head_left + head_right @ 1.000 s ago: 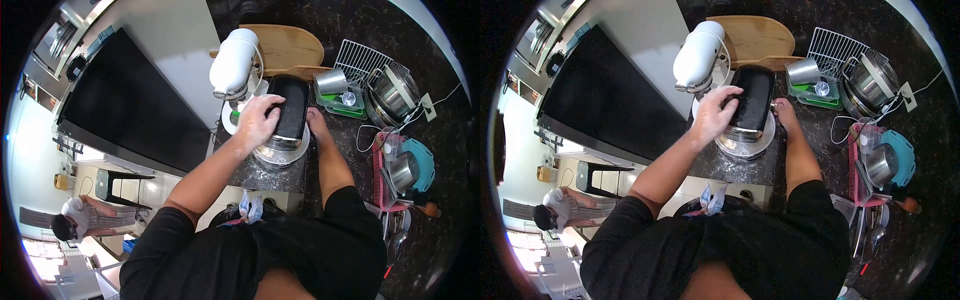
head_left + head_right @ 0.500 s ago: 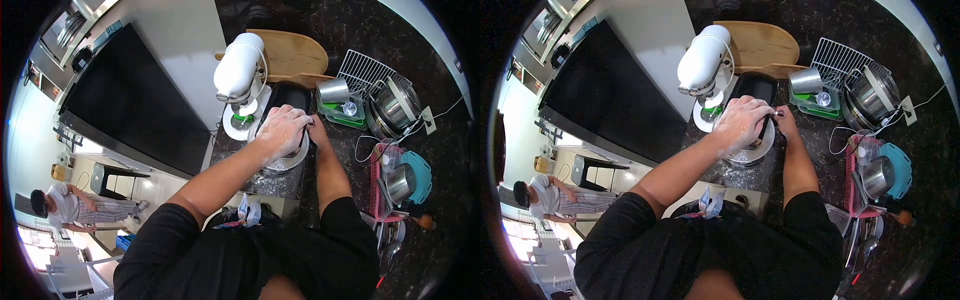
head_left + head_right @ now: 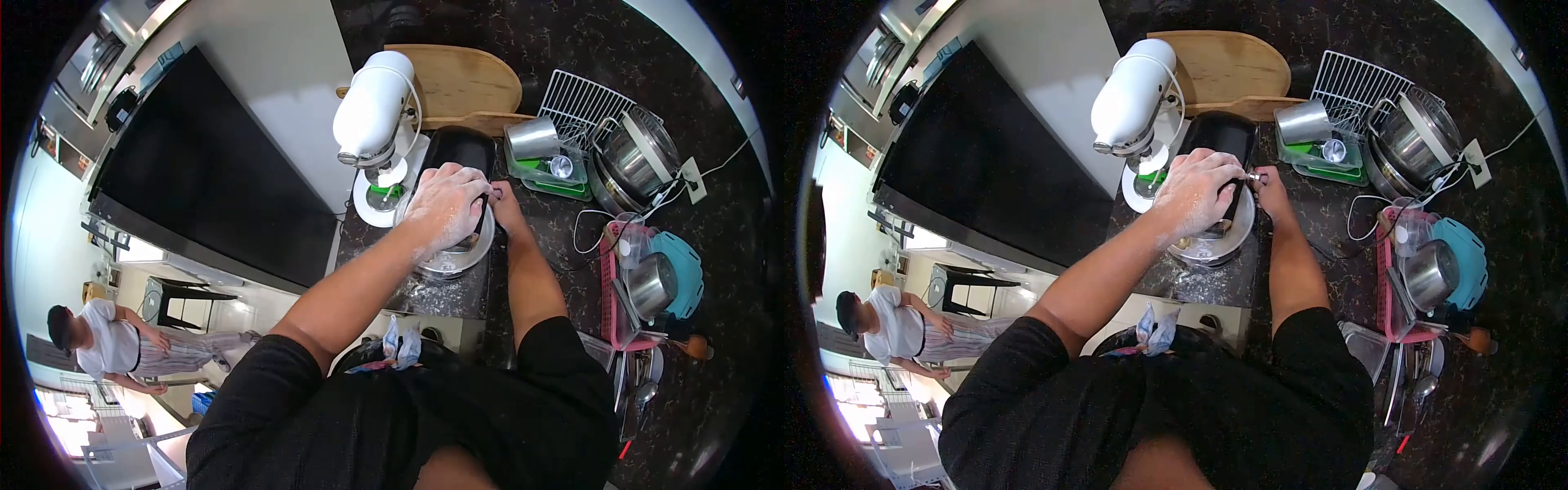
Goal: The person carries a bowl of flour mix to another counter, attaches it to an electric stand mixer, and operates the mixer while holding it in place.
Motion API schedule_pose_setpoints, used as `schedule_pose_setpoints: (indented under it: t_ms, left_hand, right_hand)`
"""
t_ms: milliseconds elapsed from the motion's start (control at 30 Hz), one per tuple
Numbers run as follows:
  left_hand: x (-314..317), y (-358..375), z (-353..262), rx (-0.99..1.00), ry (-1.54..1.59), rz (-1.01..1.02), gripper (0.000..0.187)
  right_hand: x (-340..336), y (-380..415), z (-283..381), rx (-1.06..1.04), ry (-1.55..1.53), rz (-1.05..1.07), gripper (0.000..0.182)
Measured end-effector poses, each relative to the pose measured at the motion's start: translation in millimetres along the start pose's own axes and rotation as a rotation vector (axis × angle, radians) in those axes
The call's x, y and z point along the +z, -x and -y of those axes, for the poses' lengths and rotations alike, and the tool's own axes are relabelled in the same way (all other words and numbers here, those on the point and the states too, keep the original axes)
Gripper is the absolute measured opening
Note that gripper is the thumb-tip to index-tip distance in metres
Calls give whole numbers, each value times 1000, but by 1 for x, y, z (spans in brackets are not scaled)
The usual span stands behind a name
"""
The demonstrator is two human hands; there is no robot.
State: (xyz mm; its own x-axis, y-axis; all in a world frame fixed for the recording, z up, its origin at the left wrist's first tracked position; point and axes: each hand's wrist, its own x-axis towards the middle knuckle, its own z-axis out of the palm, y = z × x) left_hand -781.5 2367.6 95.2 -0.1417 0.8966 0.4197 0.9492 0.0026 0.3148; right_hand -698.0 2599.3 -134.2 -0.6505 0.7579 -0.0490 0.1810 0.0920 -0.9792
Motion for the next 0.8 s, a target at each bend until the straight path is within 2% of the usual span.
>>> schedule_pose_setpoints:
  t_ms: [33, 167, 333, 467, 567, 800]
  left_hand:
    - [0, 0, 0, -4, 5, 5, 28]
    - [1, -2, 2, -8, -20, 32, 29]
    - [5, -4, 2, 21, -87, 48, 32]
    - [6, -3, 1, -12, -124, 99, 36]
    - [4, -3, 0, -44, -137, 150, 40]
    - [5, -3, 1, -45, -137, 171, 41]
  right_hand:
    - [0, 3, 5, 49, 15, -4, 28]
    - [3, 2, -3, -6, 82, -38, 28]
    - [6, 2, 0, 48, 65, -63, 29]
    - [8, 2, -1, -15, 93, -71, 29]
    - [8, 19, 32, 117, 97, -84, 36]
    - [8, 18, 31, 140, 78, -76, 37]
